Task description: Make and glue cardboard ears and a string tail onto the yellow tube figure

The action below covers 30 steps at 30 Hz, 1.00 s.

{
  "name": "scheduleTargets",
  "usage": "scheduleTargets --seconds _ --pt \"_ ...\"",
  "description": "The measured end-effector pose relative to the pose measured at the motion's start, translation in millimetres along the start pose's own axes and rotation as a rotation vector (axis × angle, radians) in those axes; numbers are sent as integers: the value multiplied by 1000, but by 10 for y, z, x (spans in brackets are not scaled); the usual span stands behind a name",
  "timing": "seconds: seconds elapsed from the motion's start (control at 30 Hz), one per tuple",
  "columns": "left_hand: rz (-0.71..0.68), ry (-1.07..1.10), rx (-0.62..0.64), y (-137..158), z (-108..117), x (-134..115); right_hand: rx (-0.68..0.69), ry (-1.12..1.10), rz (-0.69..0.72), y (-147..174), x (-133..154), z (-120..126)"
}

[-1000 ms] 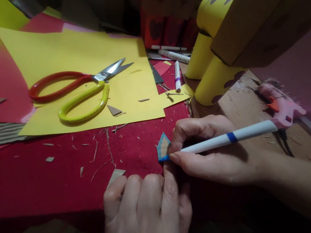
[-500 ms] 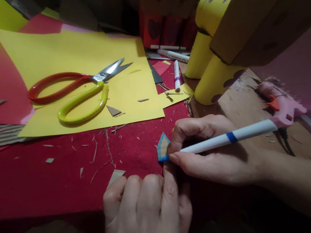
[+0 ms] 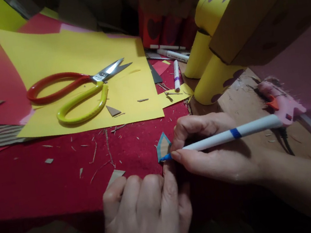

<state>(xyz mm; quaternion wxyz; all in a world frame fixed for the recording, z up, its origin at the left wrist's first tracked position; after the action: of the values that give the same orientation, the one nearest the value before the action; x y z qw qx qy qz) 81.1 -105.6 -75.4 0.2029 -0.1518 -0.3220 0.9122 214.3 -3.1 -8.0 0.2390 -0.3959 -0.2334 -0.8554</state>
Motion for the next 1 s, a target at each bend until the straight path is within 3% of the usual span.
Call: scheduleTargets --seconds 1.0 --pt "-3 2 14 -8 6 3 -41 14 40 8 -16 -19"
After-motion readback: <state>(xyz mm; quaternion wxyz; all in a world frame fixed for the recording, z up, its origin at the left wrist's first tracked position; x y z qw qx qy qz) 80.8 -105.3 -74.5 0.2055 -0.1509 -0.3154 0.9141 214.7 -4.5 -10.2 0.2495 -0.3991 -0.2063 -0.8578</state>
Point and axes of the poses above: each hand's wrist, its own y-axis away from the middle knuckle, its own z-axis out of the back of the hand, x = y × z, the point moved 1 cm from there along -y, towards the middle knuckle, and after that the axes turned 11 degrees about y, right-handed, at the moved point
